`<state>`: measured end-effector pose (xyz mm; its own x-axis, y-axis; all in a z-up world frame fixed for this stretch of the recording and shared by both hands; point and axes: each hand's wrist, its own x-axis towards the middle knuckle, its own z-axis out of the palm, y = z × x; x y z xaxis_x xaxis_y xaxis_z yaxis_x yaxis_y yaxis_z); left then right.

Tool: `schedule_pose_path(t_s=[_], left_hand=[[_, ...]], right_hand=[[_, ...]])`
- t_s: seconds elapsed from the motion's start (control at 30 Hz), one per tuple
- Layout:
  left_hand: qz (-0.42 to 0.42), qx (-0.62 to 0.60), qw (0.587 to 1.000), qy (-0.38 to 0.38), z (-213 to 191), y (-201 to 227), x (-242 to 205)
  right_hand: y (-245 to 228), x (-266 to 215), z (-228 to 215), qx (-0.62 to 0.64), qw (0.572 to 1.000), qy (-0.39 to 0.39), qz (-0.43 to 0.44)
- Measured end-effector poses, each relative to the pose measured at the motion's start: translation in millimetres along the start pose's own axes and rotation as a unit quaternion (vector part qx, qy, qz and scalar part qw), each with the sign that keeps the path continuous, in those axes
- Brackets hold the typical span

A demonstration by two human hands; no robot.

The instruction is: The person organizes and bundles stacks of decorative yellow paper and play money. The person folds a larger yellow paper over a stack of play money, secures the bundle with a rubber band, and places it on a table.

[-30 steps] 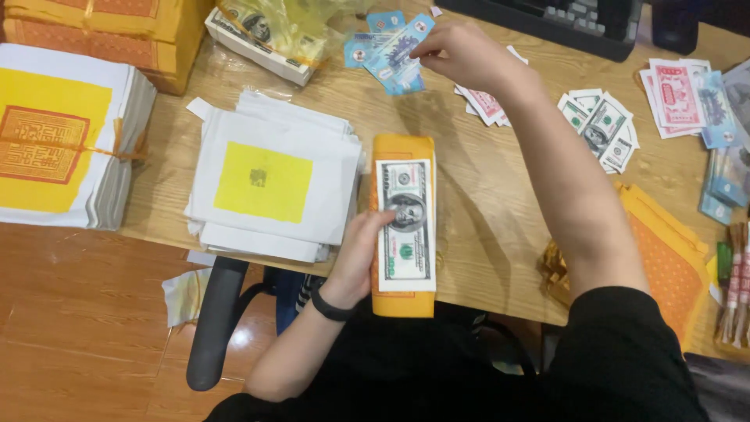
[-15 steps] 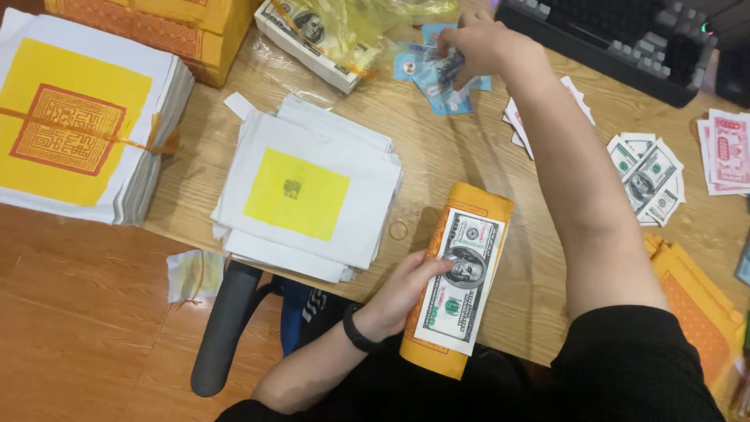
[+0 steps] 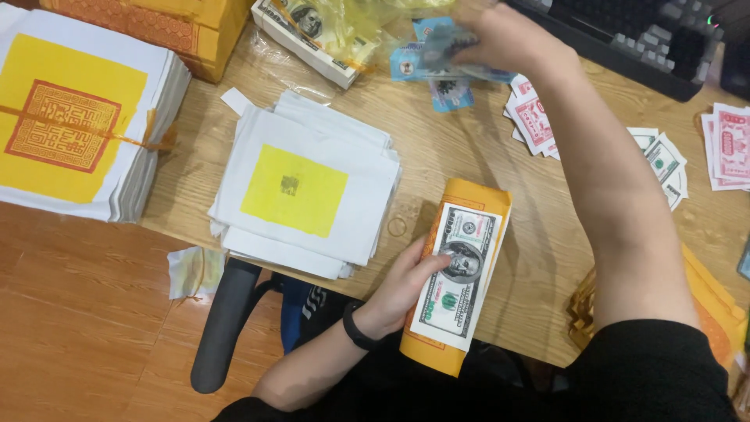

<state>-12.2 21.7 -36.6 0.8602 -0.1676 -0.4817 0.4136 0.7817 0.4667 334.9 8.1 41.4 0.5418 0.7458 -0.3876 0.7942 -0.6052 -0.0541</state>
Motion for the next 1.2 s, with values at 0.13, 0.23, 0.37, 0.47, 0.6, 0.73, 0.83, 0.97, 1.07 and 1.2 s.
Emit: schedule_pose_path(t_s=[0.13,0.23,0.37,0.47,0.6,0.73,0.83,0.97,1.07,1.2], left_hand=[[0.108,0.017,0.994,0.002,2,6,-4],[0.153,0.009,0.988,0.002,1,16,-9],[0.273,-0.030,0.962,0.012,-8,24,-1],[0.345,-0.046,0.938,0.001,-5,37,-1],[0.373,-0.073,0.924,-0.035,-7,40,5],[0.370,-0.034,0.926,-0.068,-1,27,2],[0.357,-0.017,0.930,-0.091,-15,19,11],[0.330,-0.013,0.938,-0.110,-16,24,-1],[0.309,-0.031,0.944,-0.113,-17,25,-4],[0.296,-0.083,0.944,-0.121,-16,29,-10]], right_hand=[[36,16,55,-0.040,0.969,0.223,-0.100],[34,11,73,-0.102,0.958,0.253,-0.084],[1,-39,54,0.121,0.921,0.358,-0.094],[-80,-119,30,0.285,0.883,0.367,-0.057],[-125,-192,81,0.299,0.883,0.361,-0.026],[-150,-220,91,0.286,0.868,0.403,-0.055],[-151,-216,100,0.274,0.862,0.417,-0.093],[-132,-211,103,0.296,0.875,0.333,-0.191],[-74,-199,69,0.402,0.866,0.242,-0.170],[51,-163,61,0.086,0.965,0.243,0.050]])
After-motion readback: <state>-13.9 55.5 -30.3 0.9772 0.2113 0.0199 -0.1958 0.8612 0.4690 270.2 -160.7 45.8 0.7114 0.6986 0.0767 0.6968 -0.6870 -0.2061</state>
